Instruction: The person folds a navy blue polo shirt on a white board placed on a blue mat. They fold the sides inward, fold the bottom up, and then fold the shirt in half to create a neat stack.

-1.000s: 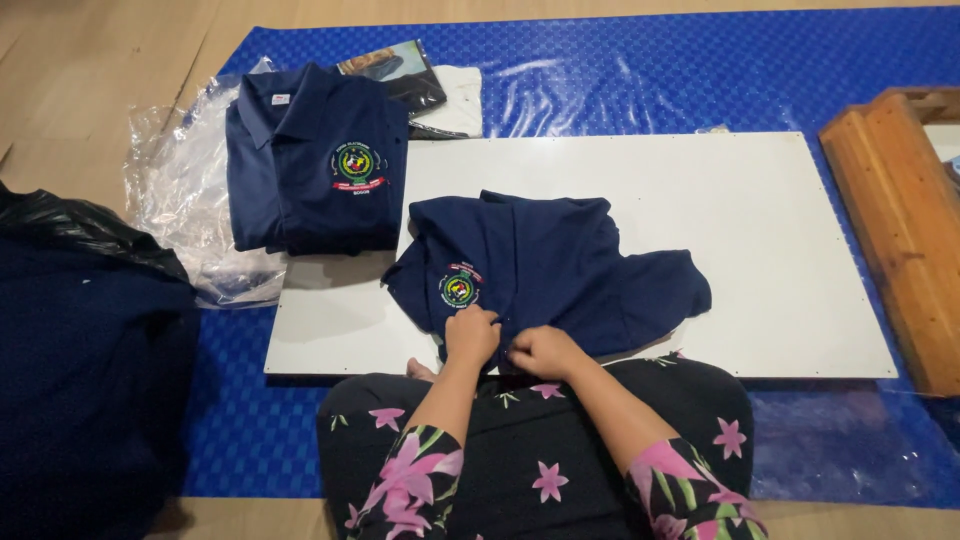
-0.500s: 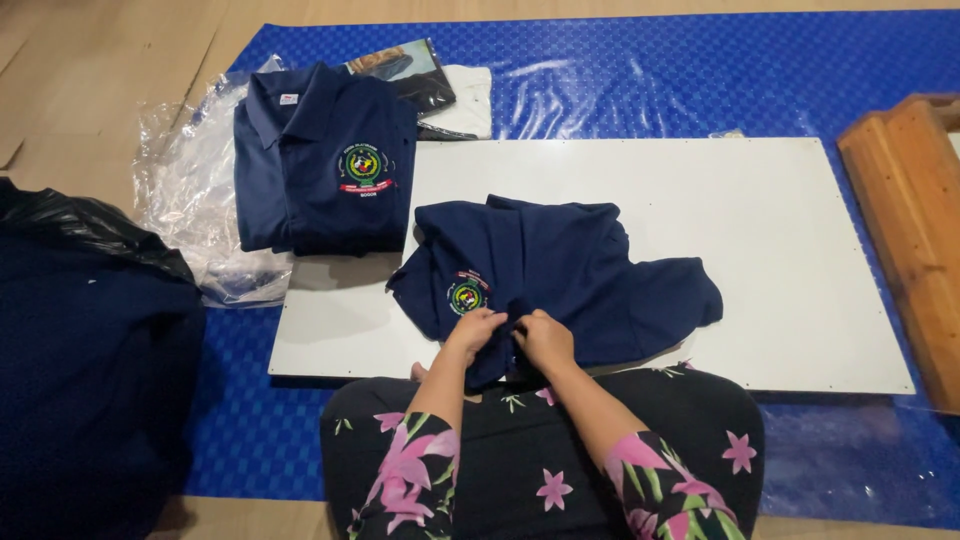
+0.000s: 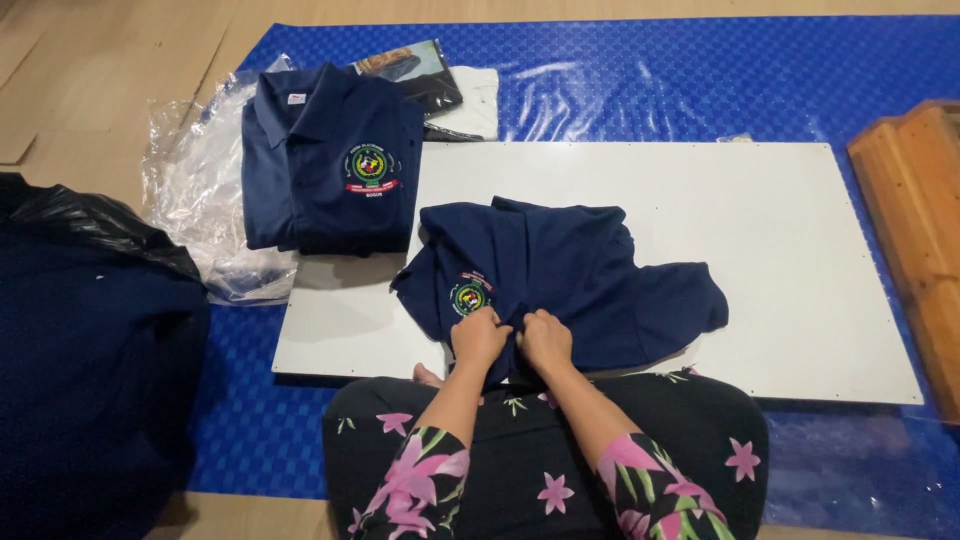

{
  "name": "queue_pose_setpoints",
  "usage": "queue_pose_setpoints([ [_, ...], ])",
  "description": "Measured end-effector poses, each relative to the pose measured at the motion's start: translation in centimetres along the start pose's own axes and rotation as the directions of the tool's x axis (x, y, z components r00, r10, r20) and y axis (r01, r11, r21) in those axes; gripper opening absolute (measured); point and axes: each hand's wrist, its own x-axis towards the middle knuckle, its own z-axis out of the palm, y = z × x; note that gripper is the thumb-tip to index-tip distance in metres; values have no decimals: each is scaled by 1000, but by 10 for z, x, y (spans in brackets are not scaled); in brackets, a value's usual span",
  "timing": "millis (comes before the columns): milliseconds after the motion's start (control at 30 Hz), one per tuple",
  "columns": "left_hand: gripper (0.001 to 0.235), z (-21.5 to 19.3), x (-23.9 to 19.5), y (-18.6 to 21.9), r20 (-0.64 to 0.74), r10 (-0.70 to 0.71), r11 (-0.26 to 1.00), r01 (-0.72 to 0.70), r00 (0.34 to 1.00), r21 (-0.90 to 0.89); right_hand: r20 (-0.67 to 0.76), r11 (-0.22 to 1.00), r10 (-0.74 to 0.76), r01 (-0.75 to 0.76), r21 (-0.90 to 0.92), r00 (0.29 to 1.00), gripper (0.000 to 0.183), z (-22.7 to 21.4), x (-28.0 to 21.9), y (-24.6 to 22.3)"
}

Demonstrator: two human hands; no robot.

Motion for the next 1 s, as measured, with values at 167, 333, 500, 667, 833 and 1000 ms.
queue_pose_setpoints([
  [167, 37, 3, 5, -7, 153, -26, 984, 52, 988, -169, 105, 987, 130, -139, 79, 986, 22, -34, -5, -11],
  [333, 42, 24, 12, -22, 143, -17, 945, 62, 990, -322, 216, 930, 127, -192, 313, 968, 23, -47, -9, -8],
  [500, 33, 45, 19, -31, 88, -54, 945, 80, 995, -317, 191, 837, 132, -213, 503, 973, 22, -27, -2, 2],
  [667, 36, 46, 20, -32, 63, -82, 931, 99, 995, -351, 198, 796, 128, -220, 564, 972, 24, -30, -7, -1],
  [833, 48, 33, 11, -29, 72, -89, 892, 112, 993, -439, 212, 751, 142, -245, 613, 967, 24, -24, -8, 2],
  [1000, 36, 31, 6, -26, 72, -48, 887, 76, 996, -456, 205, 757, 149, -245, 605, 967, 24, -23, -3, 8],
])
